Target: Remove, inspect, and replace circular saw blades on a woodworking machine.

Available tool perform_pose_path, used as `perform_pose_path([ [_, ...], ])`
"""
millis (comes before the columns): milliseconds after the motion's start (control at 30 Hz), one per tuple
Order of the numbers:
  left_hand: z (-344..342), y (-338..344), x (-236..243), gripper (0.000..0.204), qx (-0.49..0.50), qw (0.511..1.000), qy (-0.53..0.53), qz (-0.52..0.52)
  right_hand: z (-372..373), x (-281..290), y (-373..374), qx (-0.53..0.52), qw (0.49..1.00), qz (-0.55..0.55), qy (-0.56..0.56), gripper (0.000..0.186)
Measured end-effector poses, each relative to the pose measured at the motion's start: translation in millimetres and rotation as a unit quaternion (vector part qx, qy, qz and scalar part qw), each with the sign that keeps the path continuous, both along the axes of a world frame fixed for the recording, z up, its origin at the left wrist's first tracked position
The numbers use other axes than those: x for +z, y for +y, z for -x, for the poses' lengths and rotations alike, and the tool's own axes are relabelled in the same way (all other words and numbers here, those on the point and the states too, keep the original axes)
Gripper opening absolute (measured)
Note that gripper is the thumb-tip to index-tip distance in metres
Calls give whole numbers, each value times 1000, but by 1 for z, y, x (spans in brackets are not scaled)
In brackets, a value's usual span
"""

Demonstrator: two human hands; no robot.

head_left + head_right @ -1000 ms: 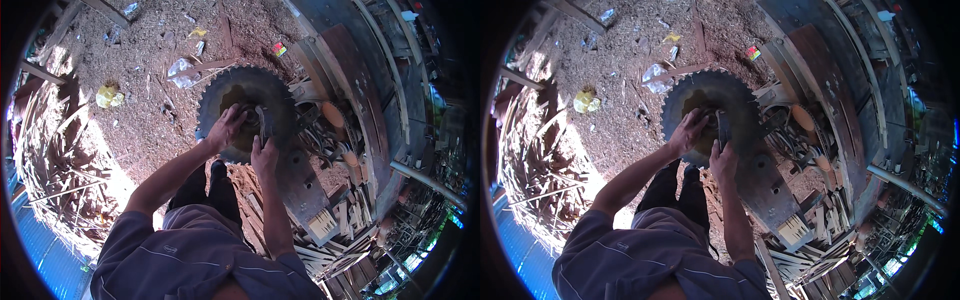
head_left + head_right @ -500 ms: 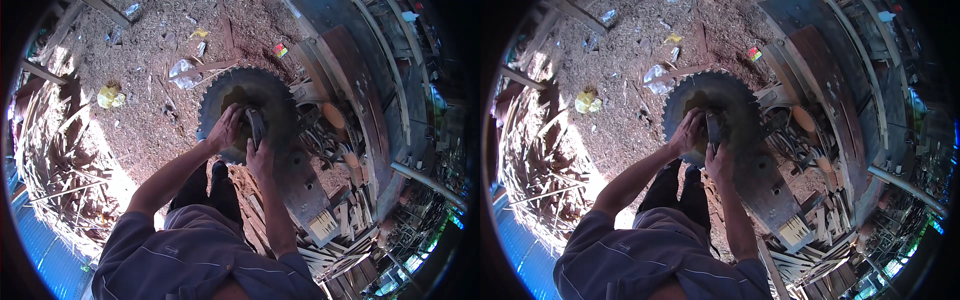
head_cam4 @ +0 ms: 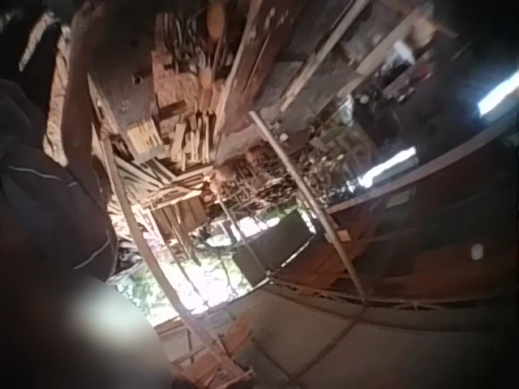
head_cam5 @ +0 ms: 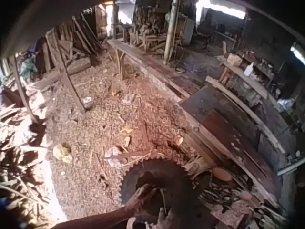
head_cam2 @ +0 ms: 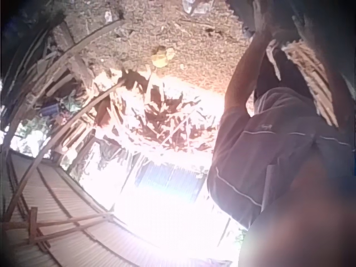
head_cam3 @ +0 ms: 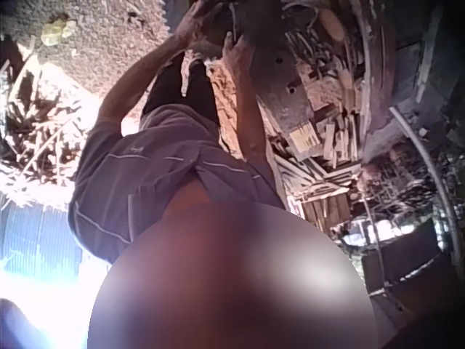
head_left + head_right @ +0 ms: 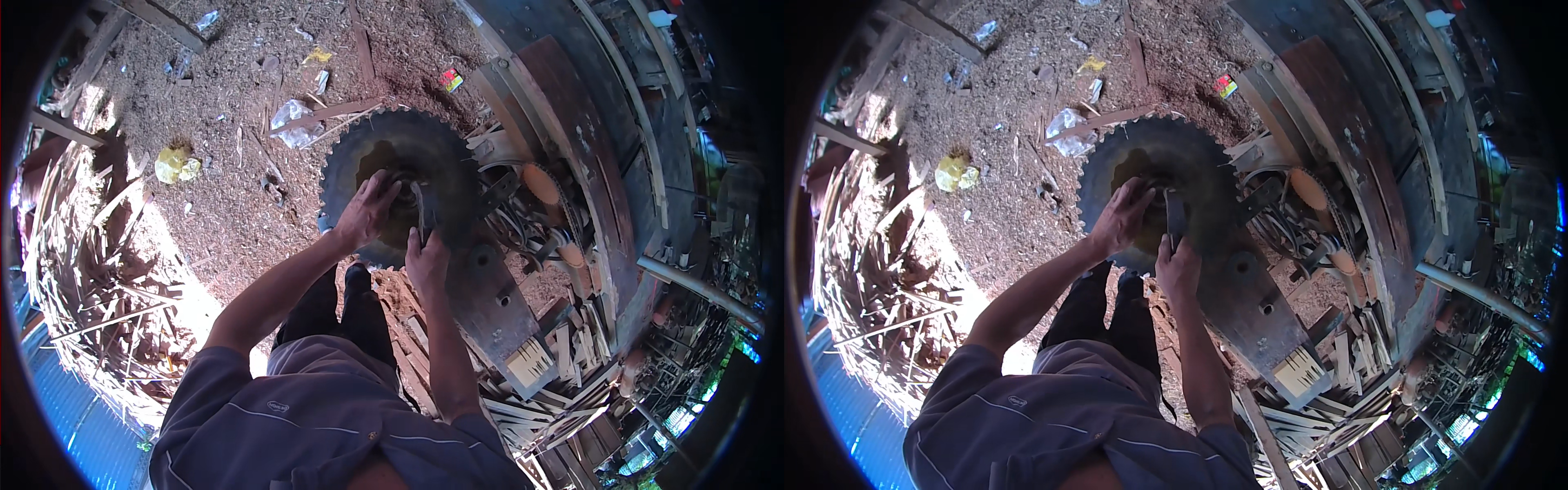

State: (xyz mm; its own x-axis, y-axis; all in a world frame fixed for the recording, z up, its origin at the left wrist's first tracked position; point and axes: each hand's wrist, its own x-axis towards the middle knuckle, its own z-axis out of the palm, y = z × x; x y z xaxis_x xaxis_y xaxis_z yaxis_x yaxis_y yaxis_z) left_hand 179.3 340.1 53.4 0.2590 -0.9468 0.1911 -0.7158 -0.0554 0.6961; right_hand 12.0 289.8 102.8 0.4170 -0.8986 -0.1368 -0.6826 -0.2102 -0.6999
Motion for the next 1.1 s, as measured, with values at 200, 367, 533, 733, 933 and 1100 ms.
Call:
perform_pose_path([
  [200,-3,2,-1,54,-10,1000,-3,21,-17,4,-7,8,1000,16,-1,32],
  [367,-5,1,0,55,-11,1000,1,24,-15,2,-10,5,999,-45,16,31],
  [533,-5,1,3,54,-21,1000,-16,8,0,-4,-4,-17,999,-45,25,33],
  [733,-11,9,13,52,-55,998,-4,26,27,19,36,-82,996,-34,14,31],
  [933,10,-1,16,45,-59,993,-78,-70,97,12,110,-249,963,45,87,30],
  [1100,10,-6,26,45,-65,982,-156,-82,157,5,148,-366,918,58,141,26],
])
